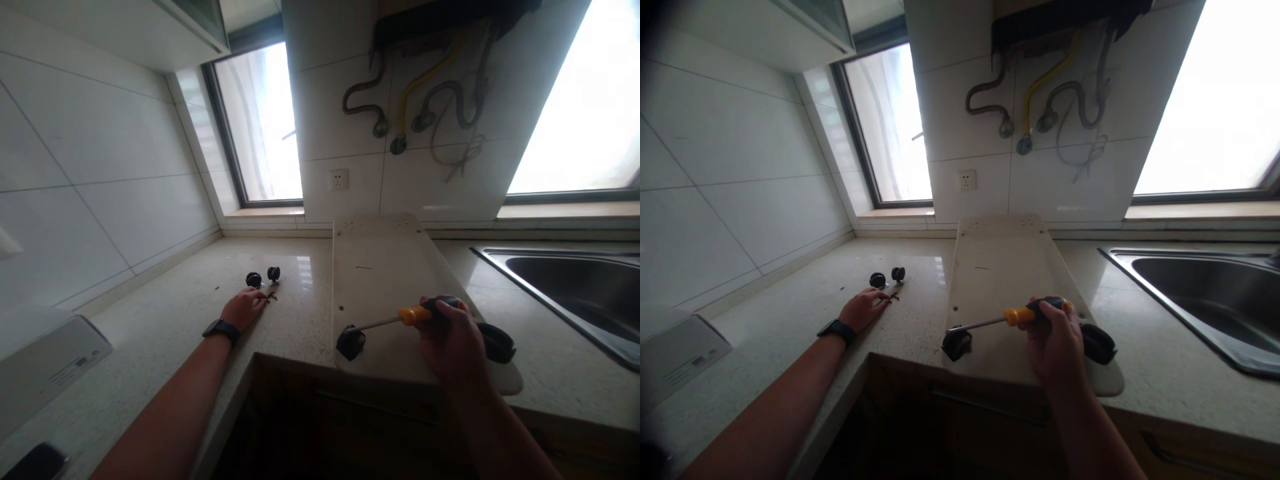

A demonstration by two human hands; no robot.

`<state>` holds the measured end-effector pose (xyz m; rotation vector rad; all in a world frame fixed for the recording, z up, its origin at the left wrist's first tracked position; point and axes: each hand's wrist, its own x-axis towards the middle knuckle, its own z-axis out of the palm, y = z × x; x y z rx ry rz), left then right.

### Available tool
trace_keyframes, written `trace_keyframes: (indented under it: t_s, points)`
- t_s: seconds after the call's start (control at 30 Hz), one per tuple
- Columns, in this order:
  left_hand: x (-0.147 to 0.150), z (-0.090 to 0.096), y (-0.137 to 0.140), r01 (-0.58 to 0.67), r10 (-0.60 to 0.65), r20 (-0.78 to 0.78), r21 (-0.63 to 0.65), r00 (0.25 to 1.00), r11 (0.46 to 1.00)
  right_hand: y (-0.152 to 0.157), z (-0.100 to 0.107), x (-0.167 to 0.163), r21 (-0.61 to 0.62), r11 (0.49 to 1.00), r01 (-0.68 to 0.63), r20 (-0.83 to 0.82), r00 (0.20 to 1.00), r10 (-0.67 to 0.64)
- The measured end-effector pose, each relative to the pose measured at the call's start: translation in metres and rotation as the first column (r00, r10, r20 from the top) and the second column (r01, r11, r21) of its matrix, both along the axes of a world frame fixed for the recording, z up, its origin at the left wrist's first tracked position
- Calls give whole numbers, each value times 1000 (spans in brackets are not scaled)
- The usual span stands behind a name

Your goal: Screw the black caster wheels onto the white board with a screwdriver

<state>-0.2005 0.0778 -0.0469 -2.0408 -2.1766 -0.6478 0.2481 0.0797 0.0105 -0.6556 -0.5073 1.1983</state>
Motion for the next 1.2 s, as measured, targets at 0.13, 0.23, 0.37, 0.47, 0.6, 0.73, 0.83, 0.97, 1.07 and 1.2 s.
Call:
trace_keyframes:
  t_s: [0.13,0.23,0.37,0.47,0.6,0.73,0.83,0.97,1.07,1.2]
  points:
    - [4,0,-1,29,-29,15,17,999,999,0,1,0,-2,1000,-6,-6,1000,6]
    - [6,0,-2,74,-75,34,17,997,997,-1,2,0,-2,1000,-7,-6,1000,7]
    - [8,0,-2,109,-112,81,32,990,993,-1,1,-1,-13,1000,-4,-12,1000,4]
    - [11,3,-3,121,-131,145,74,981,990,0,1,-1,-7,1000,-6,-19,1000,6]
    - [28,13,-5,133,-170,279,147,945,980,0,1,-1,11,1000,-11,-35,999,11]
    - [72,25,-7,178,-255,466,203,848,963,-2,1,-1,33,999,-10,-58,998,11]
    - [115,34,-14,262,-338,597,213,727,941,-3,2,-1,57,998,-25,-77,997,30]
    - [159,47,-28,492,-405,862,222,305,842,-3,2,-1,53,998,-35,-76,996,39]
    - [175,57,-37,562,-428,880,251,207,788,-3,1,0,49,998,-41,-72,996,44]
    - [180,63,-40,604,-449,868,245,212,759,-3,0,0,54,997,-47,-65,997,51]
